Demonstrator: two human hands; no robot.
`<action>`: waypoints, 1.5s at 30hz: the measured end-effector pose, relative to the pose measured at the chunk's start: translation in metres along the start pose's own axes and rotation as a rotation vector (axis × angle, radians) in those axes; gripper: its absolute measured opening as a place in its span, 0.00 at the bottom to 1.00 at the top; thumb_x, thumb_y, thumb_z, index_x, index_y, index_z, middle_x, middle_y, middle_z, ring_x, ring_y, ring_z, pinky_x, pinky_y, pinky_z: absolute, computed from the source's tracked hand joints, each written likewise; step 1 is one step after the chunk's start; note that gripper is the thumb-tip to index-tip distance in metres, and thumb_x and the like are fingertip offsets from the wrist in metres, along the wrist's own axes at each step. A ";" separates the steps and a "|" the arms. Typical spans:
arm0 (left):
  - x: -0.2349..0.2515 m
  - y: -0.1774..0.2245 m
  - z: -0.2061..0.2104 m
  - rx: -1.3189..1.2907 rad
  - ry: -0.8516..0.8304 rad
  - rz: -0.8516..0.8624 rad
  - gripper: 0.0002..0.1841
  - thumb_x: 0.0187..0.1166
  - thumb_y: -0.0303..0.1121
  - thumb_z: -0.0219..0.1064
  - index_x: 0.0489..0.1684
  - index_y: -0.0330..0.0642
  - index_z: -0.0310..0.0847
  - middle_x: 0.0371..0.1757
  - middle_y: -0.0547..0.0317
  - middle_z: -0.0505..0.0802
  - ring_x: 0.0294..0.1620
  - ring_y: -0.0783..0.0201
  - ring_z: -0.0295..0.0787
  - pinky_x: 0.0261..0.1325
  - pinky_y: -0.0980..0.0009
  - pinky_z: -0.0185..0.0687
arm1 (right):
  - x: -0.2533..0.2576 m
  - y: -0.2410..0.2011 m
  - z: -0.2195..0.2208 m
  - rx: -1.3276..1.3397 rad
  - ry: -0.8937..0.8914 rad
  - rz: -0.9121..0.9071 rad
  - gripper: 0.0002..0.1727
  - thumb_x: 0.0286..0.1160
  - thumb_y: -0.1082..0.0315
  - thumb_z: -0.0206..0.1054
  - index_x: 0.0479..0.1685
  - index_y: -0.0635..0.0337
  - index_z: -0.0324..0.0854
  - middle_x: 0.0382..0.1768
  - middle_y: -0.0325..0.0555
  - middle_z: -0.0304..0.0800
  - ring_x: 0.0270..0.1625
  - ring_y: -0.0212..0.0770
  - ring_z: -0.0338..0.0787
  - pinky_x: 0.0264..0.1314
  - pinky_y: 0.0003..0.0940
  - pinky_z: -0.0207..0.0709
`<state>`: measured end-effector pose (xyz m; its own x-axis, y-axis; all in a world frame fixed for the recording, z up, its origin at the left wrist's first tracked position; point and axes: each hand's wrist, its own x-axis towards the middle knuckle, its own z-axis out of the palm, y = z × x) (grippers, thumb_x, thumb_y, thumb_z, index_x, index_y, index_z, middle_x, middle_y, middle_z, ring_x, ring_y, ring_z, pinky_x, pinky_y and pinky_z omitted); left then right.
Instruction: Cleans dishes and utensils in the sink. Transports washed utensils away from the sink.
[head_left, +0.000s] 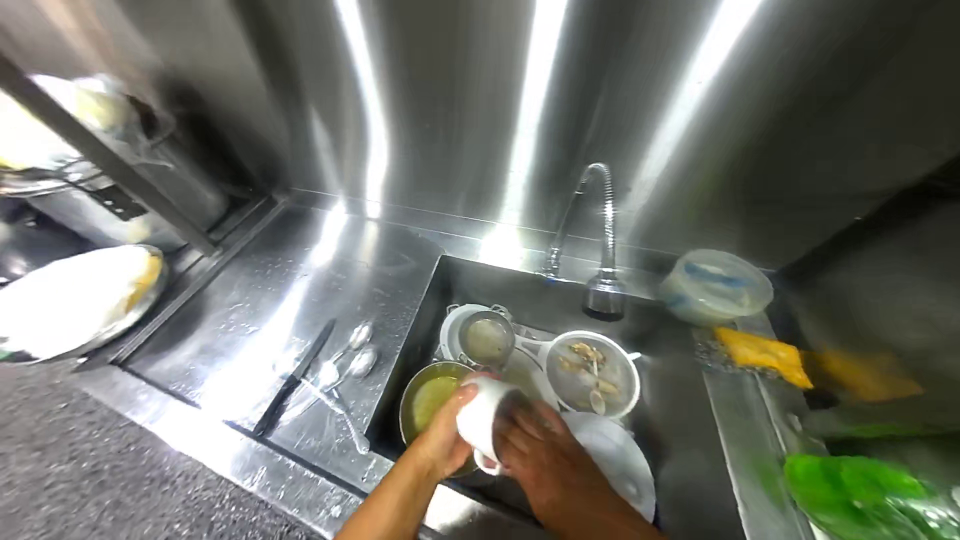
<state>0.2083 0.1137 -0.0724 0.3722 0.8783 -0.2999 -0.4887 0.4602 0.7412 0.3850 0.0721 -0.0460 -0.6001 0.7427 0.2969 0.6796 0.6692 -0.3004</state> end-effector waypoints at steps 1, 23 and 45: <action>-0.002 0.003 -0.001 0.113 0.019 0.003 0.33 0.73 0.48 0.61 0.77 0.41 0.65 0.54 0.58 0.91 0.51 0.65 0.91 0.51 0.63 0.90 | 0.005 -0.001 -0.010 0.044 -0.159 0.031 0.10 0.70 0.71 0.71 0.47 0.61 0.92 0.63 0.52 0.92 0.76 0.59 0.83 0.77 0.70 0.69; -0.008 0.009 0.018 0.045 -0.201 0.116 0.29 0.65 0.34 0.78 0.63 0.40 0.69 0.51 0.64 0.92 0.54 0.69 0.90 0.62 0.67 0.85 | 0.060 0.026 -0.011 1.883 0.622 0.961 0.29 0.95 0.51 0.35 0.41 0.59 0.80 0.30 0.46 0.93 0.35 0.39 0.95 0.41 0.39 0.92; -0.023 0.010 0.033 0.404 -0.140 0.538 0.08 0.73 0.21 0.70 0.46 0.29 0.88 0.43 0.60 0.95 0.47 0.74 0.92 0.59 0.71 0.87 | 0.066 0.006 -0.012 1.732 0.536 1.109 0.30 0.96 0.50 0.29 0.46 0.52 0.78 0.29 0.37 0.91 0.32 0.30 0.92 0.34 0.30 0.88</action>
<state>0.2212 0.0941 -0.0384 0.2721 0.9337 0.2325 -0.3114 -0.1432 0.9394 0.3543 0.1252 -0.0174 0.0388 0.8779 -0.4772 -0.5909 -0.3649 -0.7195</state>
